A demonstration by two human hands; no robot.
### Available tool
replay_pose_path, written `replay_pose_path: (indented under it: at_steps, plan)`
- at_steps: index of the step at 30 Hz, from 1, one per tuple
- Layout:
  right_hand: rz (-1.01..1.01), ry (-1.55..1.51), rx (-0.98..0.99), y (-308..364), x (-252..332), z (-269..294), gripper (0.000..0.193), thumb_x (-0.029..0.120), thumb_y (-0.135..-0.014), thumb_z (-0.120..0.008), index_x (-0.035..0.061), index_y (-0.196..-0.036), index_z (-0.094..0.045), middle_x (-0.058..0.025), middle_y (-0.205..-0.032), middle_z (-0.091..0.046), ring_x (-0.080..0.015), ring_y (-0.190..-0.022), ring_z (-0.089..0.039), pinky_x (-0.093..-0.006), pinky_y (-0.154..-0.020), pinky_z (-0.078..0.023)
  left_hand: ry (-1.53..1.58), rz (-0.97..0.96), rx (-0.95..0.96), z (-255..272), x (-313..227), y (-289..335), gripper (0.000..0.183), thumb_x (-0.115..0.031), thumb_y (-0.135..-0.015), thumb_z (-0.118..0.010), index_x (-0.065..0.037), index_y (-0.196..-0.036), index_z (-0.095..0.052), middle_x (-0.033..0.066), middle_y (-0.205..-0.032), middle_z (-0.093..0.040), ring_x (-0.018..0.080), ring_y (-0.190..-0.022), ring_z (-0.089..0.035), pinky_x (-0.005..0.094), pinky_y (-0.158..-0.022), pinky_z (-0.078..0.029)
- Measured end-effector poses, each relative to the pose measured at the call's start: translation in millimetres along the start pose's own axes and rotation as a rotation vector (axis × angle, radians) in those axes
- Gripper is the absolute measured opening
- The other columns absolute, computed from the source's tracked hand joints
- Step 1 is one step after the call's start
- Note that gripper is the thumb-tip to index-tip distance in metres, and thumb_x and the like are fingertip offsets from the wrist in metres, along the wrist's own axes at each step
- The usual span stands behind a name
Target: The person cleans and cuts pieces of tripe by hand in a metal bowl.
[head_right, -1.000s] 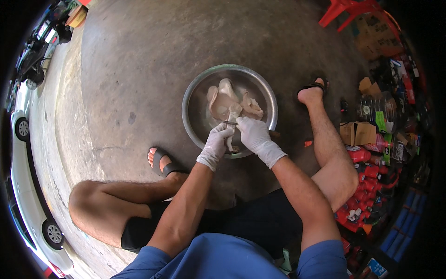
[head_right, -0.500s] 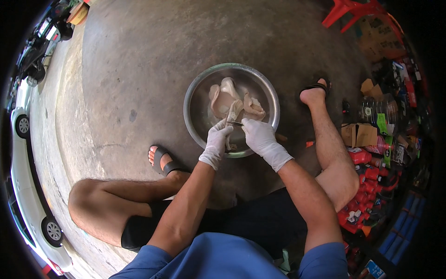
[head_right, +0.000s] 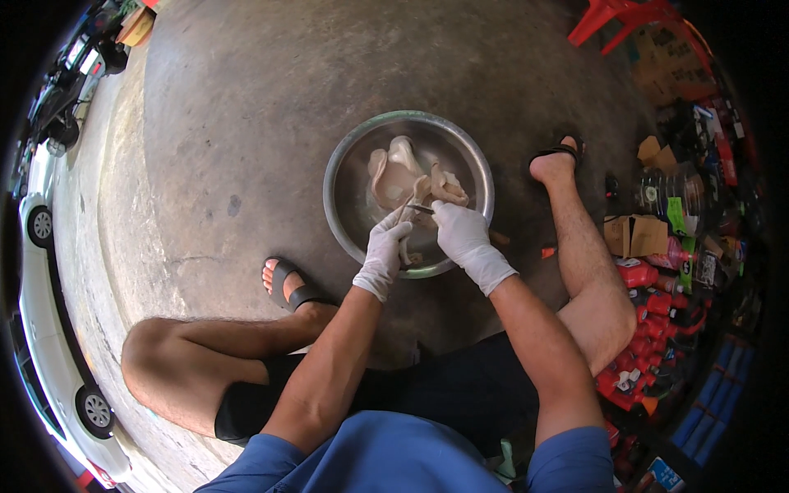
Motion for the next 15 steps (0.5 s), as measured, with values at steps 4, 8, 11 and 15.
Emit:
replay_pose_path:
  at_steps: [4,8,11,15]
  plan:
    - [-0.052,-0.001,-0.041,-0.4,-5.5,4.3,0.011,0.019,-0.088,-0.053,0.0088,-0.090,-0.057,-0.0131,-0.078,-0.066,-0.0346,-0.075,-0.065,-0.0484,-0.065,-0.049,-0.068,0.030,0.025,1.6,-0.8,2.3,0.046,0.002,-0.083,-0.053,-0.001,-0.129,-0.056,-0.0008,-0.109,-0.065,0.0045,-0.075,-0.053,0.0175,-0.064,-0.043]
    - [-0.024,-0.016,0.007,3.2,7.1,4.6,0.011,0.019,-0.088,-0.053,0.0086,-0.089,-0.056,-0.0135,-0.079,-0.066,-0.0347,-0.076,-0.065,-0.0486,-0.066,-0.048,-0.051,-0.017,-0.002,3.0,0.1,0.2,0.047,0.002,-0.083,-0.052,-0.002,-0.129,-0.057,-0.0002,-0.105,-0.066,0.0035,-0.070,-0.052,0.0174,-0.061,-0.043]
    - [-0.054,0.001,0.035,0.5,-0.3,3.5,0.012,0.020,-0.088,-0.053,0.0082,-0.089,-0.056,-0.0138,-0.080,-0.066,-0.0352,-0.076,-0.065,-0.0490,-0.066,-0.048,-0.023,-0.021,0.004,-3.8,2.3,1.7,0.047,0.002,-0.083,-0.052,-0.004,-0.129,-0.057,-0.0011,-0.098,-0.066,0.0034,-0.061,-0.049,0.0176,-0.054,-0.041]
    - [-0.055,-0.011,0.021,-0.3,2.3,7.2,0.013,0.019,-0.089,-0.052,0.0075,-0.090,-0.056,-0.0134,-0.079,-0.066,-0.0353,-0.076,-0.065,-0.0492,-0.066,-0.049,-0.077,-0.058,-0.012,2.2,0.2,1.4,0.047,0.001,-0.083,-0.052,-0.005,-0.130,-0.057,-0.0025,-0.089,-0.065,0.0039,-0.050,-0.045,0.0188,-0.043,-0.039]
Point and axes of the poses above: each hand's wrist, its own y-axis away from the middle knuckle, its own z-axis out of the back of the hand, x = y × z, the point moved 2 cm from there along -y, towards the middle knuckle
